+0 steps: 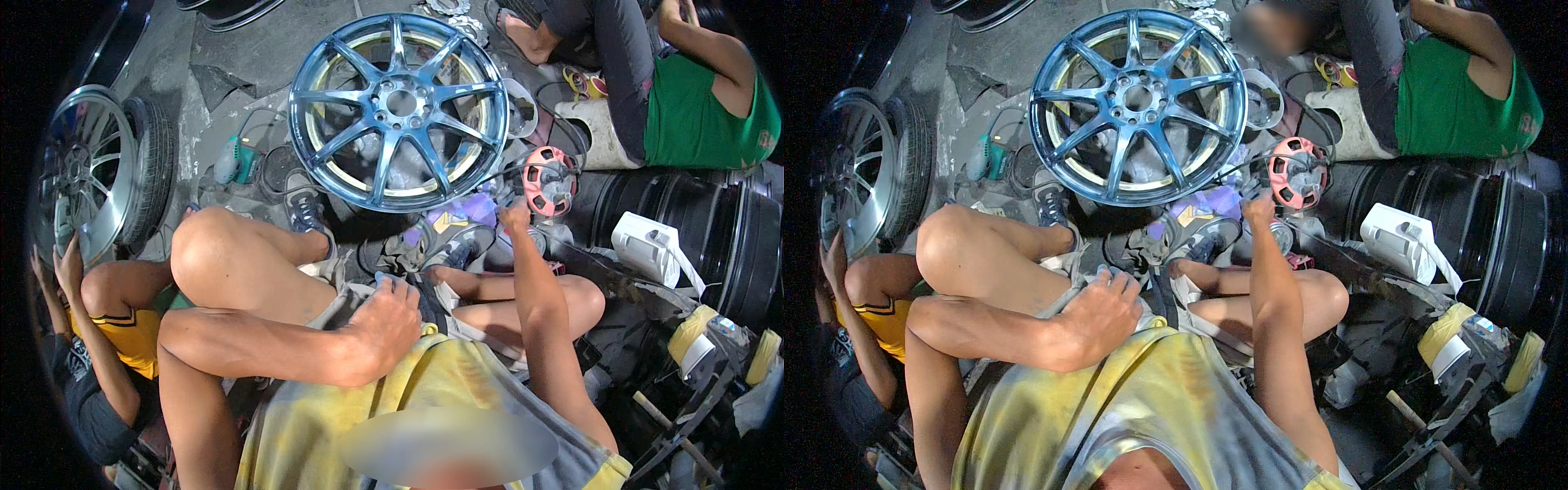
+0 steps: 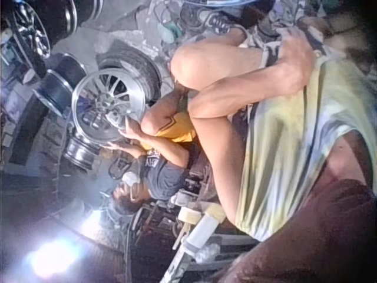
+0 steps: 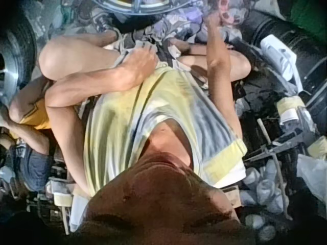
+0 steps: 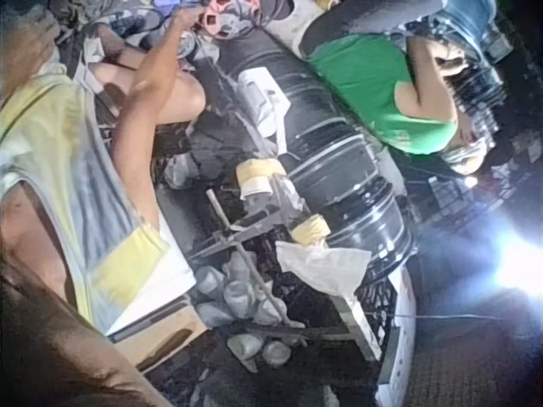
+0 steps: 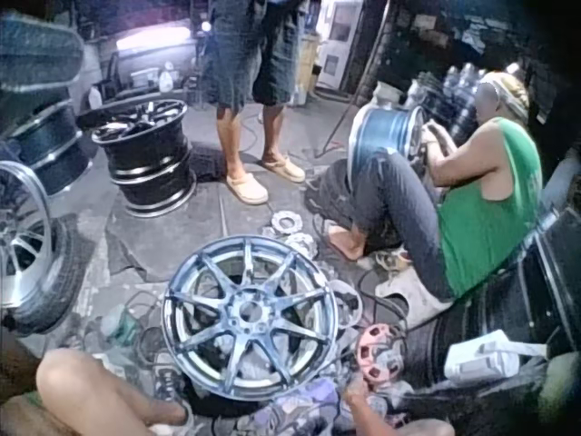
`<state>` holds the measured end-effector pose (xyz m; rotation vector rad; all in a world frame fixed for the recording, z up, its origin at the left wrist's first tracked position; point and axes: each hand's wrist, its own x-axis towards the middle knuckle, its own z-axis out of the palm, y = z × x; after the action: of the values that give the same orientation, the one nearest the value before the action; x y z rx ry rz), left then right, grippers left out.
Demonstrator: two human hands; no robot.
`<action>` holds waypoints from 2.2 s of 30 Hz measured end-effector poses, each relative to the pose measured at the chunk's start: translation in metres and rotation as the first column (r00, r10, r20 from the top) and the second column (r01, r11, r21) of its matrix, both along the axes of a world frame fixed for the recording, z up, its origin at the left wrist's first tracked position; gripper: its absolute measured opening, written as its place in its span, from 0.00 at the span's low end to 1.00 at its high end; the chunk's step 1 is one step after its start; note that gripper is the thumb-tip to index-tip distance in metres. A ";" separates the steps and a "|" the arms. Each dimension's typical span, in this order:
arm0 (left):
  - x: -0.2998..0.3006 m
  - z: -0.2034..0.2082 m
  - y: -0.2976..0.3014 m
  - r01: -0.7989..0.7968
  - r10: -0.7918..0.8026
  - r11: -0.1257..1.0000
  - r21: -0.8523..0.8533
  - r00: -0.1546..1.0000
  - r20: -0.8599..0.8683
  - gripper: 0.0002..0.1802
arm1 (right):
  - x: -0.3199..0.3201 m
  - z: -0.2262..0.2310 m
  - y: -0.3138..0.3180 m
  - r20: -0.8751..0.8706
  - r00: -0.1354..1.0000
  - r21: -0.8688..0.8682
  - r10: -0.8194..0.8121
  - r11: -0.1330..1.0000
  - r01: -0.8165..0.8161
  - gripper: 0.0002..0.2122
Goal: The person sits on the floor and uses a purple sanding block to manually polish the surface of a blue car wheel. They rotate the wheel to access different spokes and the rim, applying pressure with the block to smooth the finish.
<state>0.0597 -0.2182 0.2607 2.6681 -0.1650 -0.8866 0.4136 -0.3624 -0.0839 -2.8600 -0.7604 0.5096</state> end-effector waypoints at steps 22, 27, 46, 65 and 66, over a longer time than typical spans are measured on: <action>-0.012 0.014 0.012 -0.140 0.142 0.990 -0.025 0.981 0.131 0.13 | 0.000 -0.012 0.060 0.014 0.919 -0.282 0.394 0.883 -0.375 0.22; -0.005 0.028 0.031 -0.035 0.044 0.995 -0.092 0.994 0.098 0.15 | 0.038 0.008 0.061 -0.243 0.870 -0.217 0.430 0.850 -0.480 0.17; -0.001 -0.066 0.056 -0.683 0.812 0.570 -0.457 0.555 0.182 0.15 | -0.089 0.223 0.112 -0.850 0.203 0.389 0.486 0.839 -0.380 0.13; -0.006 -0.094 0.046 -0.651 0.738 -0.191 -0.735 0.399 -0.544 0.14 | -0.128 0.252 0.129 -0.637 0.188 0.678 0.747 0.660 -0.324 0.07; -0.008 -0.095 0.047 -0.647 0.709 -0.226 -0.728 0.404 -0.578 0.14 | -0.130 0.253 0.130 -0.669 0.157 0.671 0.726 0.681 -0.292 0.06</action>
<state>0.0519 -0.1711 0.1655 1.1398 0.6342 -0.0997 0.2834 -0.2326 0.1696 -1.3244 -1.3419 1.6302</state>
